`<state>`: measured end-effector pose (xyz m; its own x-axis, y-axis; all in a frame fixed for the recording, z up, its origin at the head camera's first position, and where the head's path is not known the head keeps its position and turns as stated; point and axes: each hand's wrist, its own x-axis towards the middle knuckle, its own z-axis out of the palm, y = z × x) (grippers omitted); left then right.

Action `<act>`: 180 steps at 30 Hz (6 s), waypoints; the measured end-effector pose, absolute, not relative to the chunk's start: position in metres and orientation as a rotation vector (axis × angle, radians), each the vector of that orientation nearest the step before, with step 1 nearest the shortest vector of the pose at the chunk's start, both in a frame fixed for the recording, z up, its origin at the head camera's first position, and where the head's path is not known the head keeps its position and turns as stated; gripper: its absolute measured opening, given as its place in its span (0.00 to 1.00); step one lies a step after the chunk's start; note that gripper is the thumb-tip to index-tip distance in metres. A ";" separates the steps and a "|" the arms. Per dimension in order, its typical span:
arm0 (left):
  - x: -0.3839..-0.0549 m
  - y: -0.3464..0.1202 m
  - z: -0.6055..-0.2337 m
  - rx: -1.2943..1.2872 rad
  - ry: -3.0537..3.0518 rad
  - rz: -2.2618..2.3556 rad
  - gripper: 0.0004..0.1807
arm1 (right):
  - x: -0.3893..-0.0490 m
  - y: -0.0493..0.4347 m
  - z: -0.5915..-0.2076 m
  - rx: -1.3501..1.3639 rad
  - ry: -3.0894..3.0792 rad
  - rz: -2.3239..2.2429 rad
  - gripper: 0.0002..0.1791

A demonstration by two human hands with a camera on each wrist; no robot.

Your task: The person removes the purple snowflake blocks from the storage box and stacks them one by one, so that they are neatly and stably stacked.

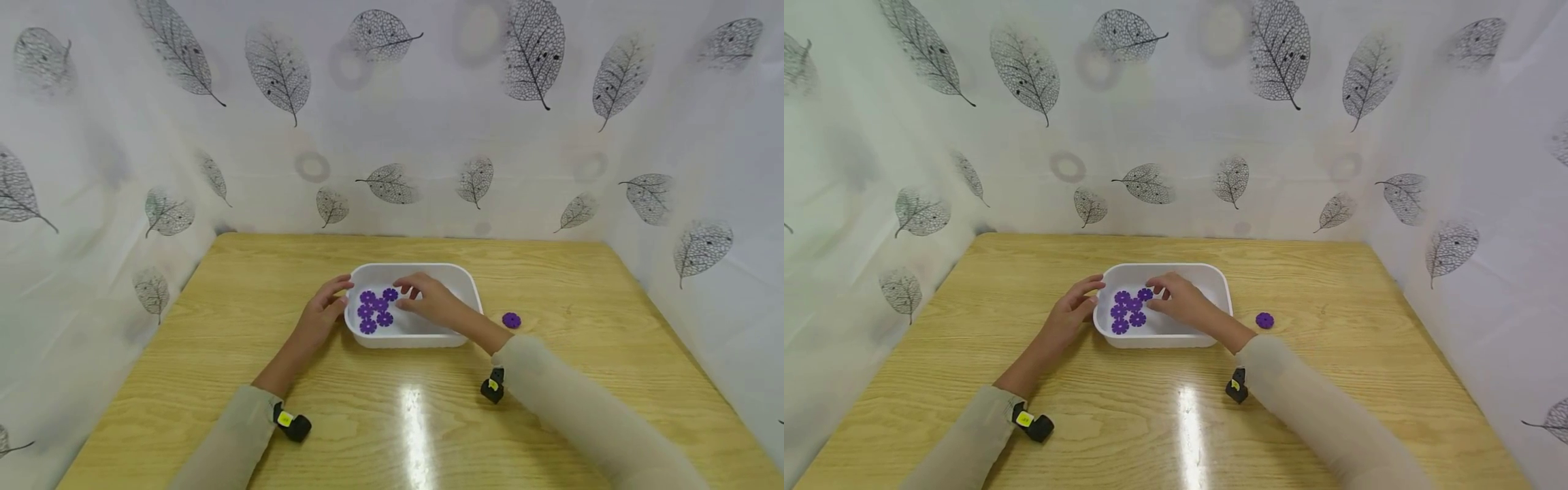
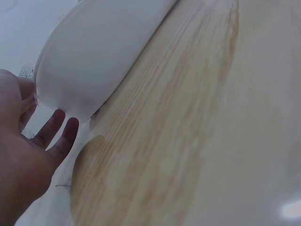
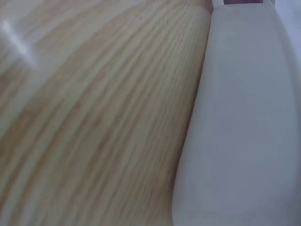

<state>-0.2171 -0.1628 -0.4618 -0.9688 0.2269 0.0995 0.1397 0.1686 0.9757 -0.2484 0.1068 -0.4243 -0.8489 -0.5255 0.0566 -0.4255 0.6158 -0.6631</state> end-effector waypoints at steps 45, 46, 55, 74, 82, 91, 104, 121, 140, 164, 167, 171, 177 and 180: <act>-0.218 -0.162 -0.462 0.380 2.343 1.958 0.21 | -0.254 0.085 -0.442 -0.825 2.642 -0.709 0.17; -0.218 -0.162 -0.463 0.383 2.343 1.959 0.21 | -0.254 0.085 -0.442 -0.811 2.639 -0.713 0.17; -0.216 -0.161 -0.460 0.363 2.326 1.961 0.21 | -0.252 0.084 -0.439 -0.770 2.624 -0.774 0.16; -0.216 -0.164 -0.461 0.346 2.365 1.917 0.20 | -0.253 0.084 -0.442 -0.797 2.576 -0.756 0.24; -0.217 -0.163 -0.462 0.370 2.365 1.934 0.20 | -0.251 0.084 -0.439 -0.779 2.557 -0.754 0.23; -0.216 -0.163 -0.461 0.356 2.324 1.972 0.20 | -0.250 0.084 -0.438 -0.813 2.578 -0.756 0.22; -0.218 -0.162 -0.463 0.389 2.352 1.949 0.20 | -0.256 0.089 -0.441 -0.822 2.576 -0.865 0.23; -0.218 -0.161 -0.464 0.413 2.365 1.926 0.20 | -0.253 0.099 -0.417 -0.837 2.584 -1.078 0.22; -0.217 -0.163 -0.464 0.372 2.322 1.955 0.22 | -0.242 0.134 -0.402 -0.841 2.641 -1.152 0.24; -0.215 -0.162 -0.462 0.352 2.383 1.934 0.21 | -0.221 0.204 -0.401 -0.549 2.722 -1.259 0.23; -0.215 -0.162 -0.462 0.346 2.383 1.938 0.20 | -0.218 0.212 -0.398 -0.542 2.740 -1.277 0.24; -0.215 -0.163 -0.461 0.338 2.390 1.927 0.20 | -0.216 0.223 -0.396 -0.494 2.775 -1.276 0.25; -0.214 -0.162 -0.461 0.336 2.383 1.924 0.20 | -0.211 0.243 -0.403 -0.434 2.814 -1.244 0.27; -0.214 -0.162 -0.461 0.337 2.390 1.918 0.21 | -0.208 0.252 -0.405 -0.421 2.834 -1.208 0.26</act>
